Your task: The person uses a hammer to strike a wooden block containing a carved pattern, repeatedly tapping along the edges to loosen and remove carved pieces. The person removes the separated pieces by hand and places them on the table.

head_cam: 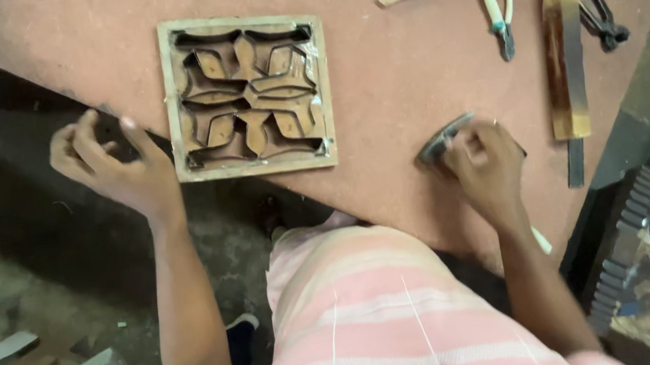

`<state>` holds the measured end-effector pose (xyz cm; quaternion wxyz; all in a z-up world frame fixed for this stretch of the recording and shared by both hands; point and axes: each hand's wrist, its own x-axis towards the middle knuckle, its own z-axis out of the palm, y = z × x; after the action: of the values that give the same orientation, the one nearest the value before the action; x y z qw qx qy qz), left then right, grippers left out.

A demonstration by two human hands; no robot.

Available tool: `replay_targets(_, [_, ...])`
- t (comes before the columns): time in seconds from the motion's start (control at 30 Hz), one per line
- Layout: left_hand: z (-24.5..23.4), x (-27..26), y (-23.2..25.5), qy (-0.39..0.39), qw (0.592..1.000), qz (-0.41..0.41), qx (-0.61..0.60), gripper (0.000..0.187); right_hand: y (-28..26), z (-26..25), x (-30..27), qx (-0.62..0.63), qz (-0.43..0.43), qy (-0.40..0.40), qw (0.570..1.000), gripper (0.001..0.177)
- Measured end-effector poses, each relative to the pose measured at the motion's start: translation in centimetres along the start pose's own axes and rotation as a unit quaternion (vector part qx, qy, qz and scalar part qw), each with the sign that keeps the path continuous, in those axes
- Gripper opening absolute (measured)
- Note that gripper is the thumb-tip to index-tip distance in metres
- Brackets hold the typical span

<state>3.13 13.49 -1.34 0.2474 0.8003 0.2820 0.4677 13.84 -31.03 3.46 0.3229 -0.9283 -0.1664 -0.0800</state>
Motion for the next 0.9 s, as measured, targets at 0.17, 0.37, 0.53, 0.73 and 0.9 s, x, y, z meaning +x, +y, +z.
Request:
replay_targets(0.17, [-2.3,-6.9,4.4,-0.028,0.974,-0.138,-0.178,0.056,1.5,-1.8,-6.4,-0.117,0.010,0.016,0.993,0.039])
replay_targets(0.37, [0.0,-10.2,2.4,-0.076,0.839,-0.423,-0.334,0.036,3.6,-2.4,-8.3,-0.201,0.032,-0.036,0.978,0.035])
replay_targets(0.53, [-0.2,-10.5,1.6,-0.129,0.824,-0.414,-0.365,0.020,2.7,-3.2,-6.3,0.071,0.185,-0.049,0.979,0.022])
replay_targets(0.73, [-3.7,-14.4,4.7,-0.262,0.780,-0.464,-0.327,0.025,1.1,-3.0,-3.0,0.499,0.054,0.067,0.862,0.013])
replay_targets(0.9, [-4.5,-13.7,4.2,-0.234,0.716,-0.507,-0.419,0.024,2.0,0.6,-2.6,0.591,0.000,0.005,0.807,0.021])
